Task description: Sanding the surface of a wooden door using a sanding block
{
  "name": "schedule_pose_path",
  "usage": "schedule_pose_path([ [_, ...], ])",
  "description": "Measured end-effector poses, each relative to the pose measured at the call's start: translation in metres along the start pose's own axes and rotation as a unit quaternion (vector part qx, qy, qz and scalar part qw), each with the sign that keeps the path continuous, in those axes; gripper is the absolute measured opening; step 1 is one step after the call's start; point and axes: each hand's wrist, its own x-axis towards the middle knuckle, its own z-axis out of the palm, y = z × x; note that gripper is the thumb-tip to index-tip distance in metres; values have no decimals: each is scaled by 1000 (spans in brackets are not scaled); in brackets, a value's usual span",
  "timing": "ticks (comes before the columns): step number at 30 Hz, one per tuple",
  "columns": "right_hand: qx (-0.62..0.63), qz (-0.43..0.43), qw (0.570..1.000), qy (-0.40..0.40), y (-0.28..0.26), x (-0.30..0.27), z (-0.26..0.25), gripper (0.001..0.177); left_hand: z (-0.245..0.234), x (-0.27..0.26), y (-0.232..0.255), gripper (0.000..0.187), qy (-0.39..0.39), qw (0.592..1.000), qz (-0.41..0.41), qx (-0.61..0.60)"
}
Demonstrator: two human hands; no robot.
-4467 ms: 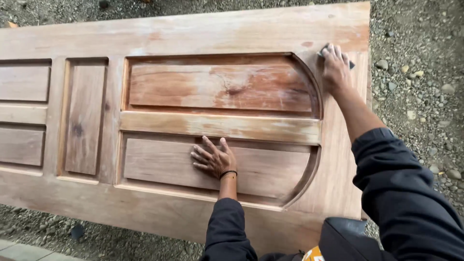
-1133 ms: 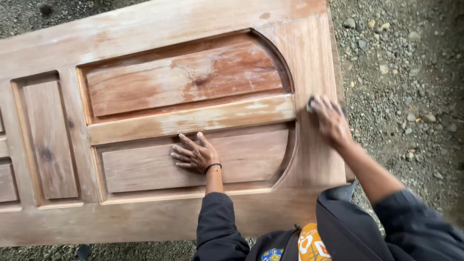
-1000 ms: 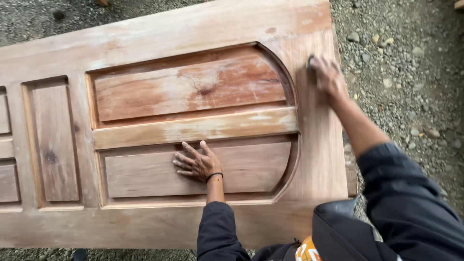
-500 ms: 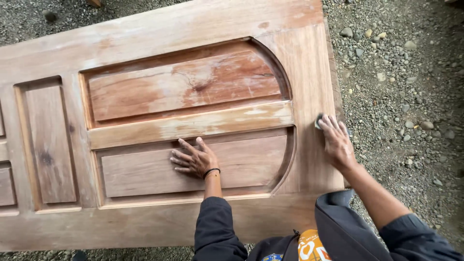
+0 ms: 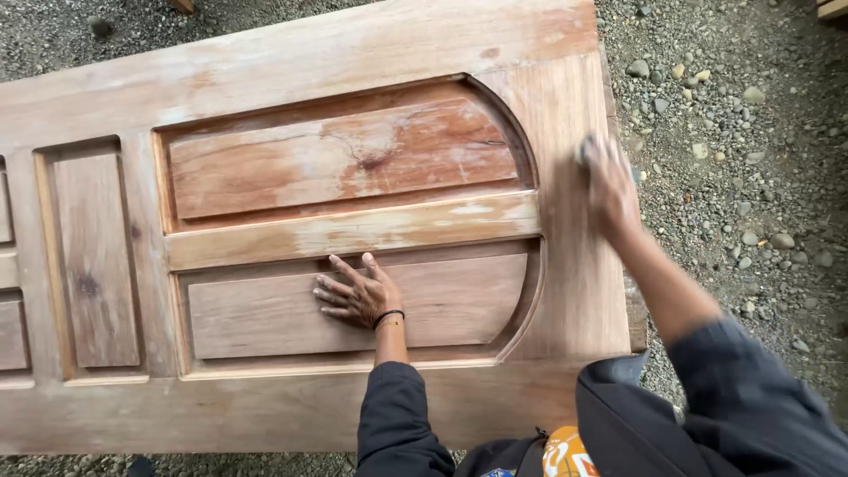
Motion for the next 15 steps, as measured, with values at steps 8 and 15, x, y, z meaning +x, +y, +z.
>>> schedule_pose_path([
  [8, -12, -121, 992, 22, -10, -14, 4, 41, 6, 2, -3, 57, -12, 1000, -7, 10],
  [15, -46, -131, 988, 60, 39, 115, 75, 30, 2, 4, 2, 57, -2, 1000, -15, 7],
])
